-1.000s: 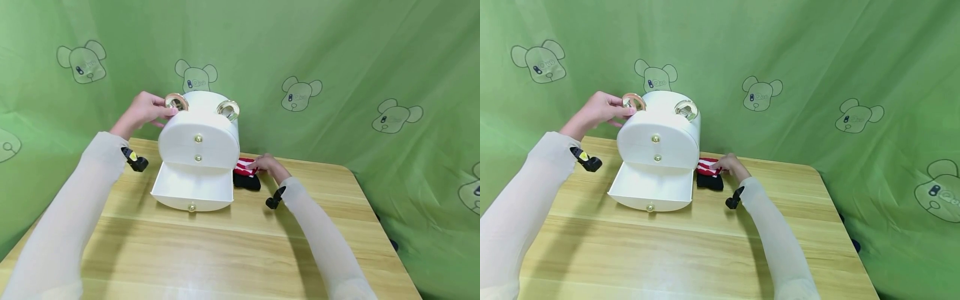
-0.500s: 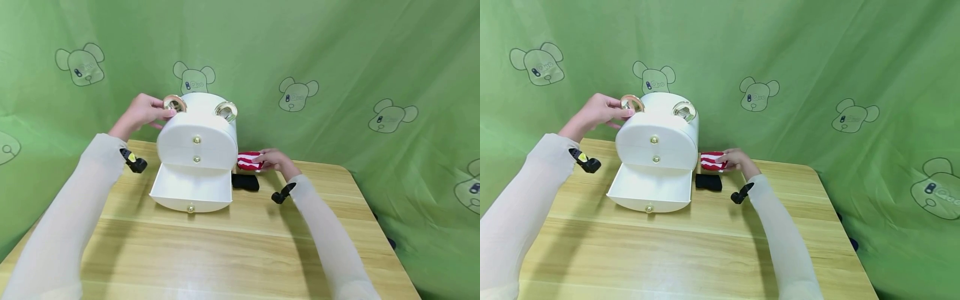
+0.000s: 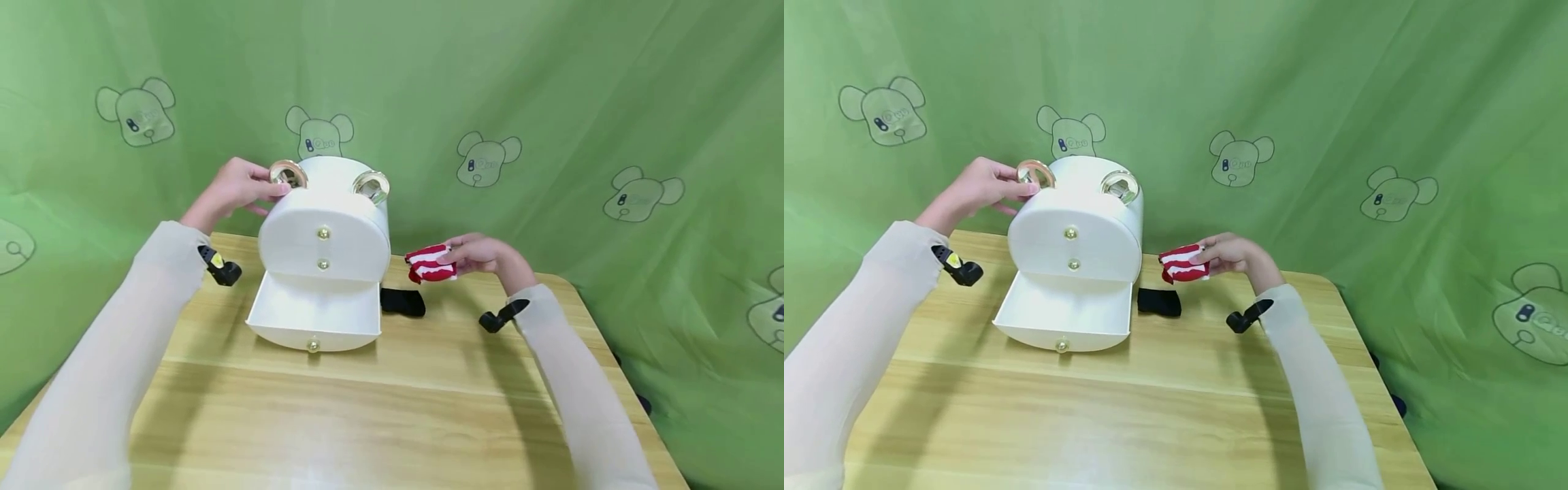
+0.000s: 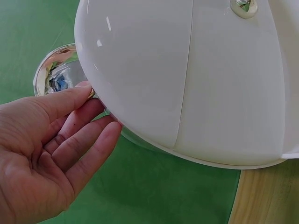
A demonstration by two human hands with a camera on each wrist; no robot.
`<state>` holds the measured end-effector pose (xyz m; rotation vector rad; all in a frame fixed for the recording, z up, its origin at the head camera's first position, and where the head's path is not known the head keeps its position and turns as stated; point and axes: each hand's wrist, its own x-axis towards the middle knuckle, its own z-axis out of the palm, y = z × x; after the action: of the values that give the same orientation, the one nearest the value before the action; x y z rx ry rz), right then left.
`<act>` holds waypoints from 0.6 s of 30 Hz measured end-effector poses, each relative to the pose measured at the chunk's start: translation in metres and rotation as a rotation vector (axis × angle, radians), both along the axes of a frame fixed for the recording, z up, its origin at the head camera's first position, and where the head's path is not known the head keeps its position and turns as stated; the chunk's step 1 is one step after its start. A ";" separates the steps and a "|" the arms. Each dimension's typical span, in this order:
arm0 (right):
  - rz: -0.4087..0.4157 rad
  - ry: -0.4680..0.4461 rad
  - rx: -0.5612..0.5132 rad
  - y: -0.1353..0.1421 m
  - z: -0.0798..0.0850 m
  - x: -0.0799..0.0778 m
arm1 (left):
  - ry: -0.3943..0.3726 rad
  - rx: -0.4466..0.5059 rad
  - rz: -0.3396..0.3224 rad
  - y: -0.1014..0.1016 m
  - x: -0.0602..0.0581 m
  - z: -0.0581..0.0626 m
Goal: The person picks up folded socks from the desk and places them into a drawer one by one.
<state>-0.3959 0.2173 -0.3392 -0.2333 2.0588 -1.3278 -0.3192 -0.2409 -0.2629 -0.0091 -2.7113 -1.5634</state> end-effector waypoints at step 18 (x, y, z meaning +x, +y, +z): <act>0.069 -0.099 -0.160 -0.092 0.040 0.082 | -0.001 0.006 0.002 -0.001 -0.001 0.001</act>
<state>-0.3142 0.1252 -0.2996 -0.2998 1.8489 -1.4343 -0.3207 -0.2417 -0.2619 -0.0063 -2.7063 -1.5712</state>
